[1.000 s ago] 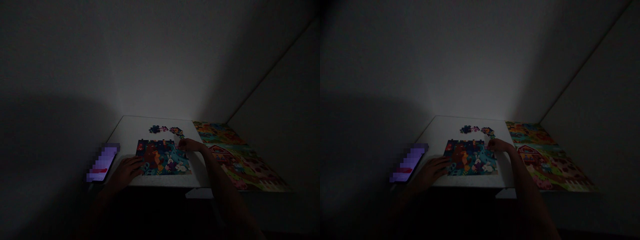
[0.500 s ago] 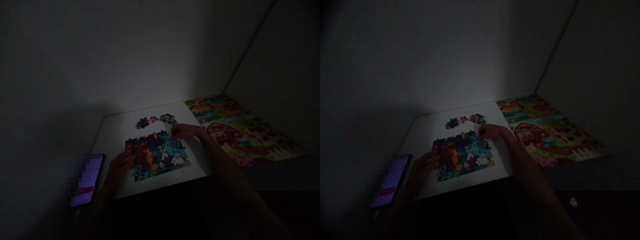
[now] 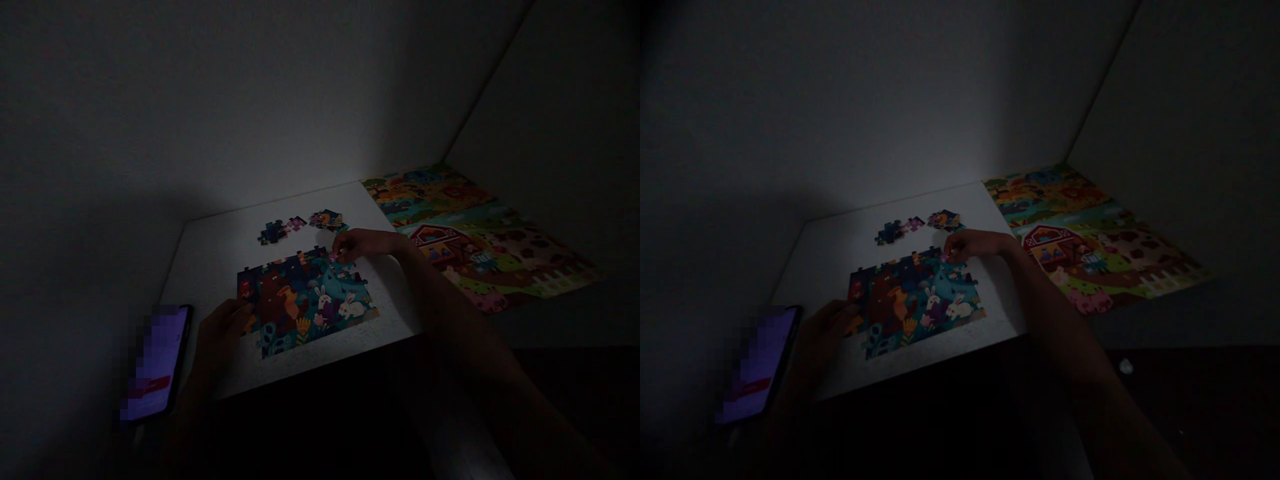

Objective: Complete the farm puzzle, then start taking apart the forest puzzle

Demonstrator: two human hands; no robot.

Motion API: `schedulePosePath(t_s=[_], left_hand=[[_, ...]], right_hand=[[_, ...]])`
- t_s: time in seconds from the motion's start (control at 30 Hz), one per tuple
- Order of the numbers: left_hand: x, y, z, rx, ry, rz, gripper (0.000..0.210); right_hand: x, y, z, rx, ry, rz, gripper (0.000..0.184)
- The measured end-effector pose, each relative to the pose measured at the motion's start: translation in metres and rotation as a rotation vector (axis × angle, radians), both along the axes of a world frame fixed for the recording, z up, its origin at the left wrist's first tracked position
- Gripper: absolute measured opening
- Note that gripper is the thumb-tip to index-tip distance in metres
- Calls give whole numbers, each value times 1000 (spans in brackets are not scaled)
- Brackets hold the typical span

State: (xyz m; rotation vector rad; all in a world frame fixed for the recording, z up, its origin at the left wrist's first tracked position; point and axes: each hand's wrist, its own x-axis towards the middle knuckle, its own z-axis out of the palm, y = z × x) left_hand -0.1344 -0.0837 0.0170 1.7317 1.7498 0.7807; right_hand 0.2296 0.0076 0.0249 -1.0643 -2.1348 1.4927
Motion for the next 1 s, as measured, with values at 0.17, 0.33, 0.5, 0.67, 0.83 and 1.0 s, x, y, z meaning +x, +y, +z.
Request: schedulePosePath(t_s=[0.17,0.33,0.5,0.67,0.83,1.0], left_hand=[[2,3,3,-52,-60,-6,38],[4,4,3,-54,-100,10,41],[2,6,5,-74,-90,4,46],[0,16,12,-21,-36,-20,44],[7,42,23,90,32,-80,45],[22,78,34,191,121,-138,44]], right_hand=[[-4,1,-2,-8,76,-160,27],[-14,12,-21,35,263,-515,37],[-11,32,-39,64,470,-846,48],[1,44,-47,203,499,-997,53],[4,48,-50,222,445,-1051,54],[2,48,-51,203,396,-1023,56]])
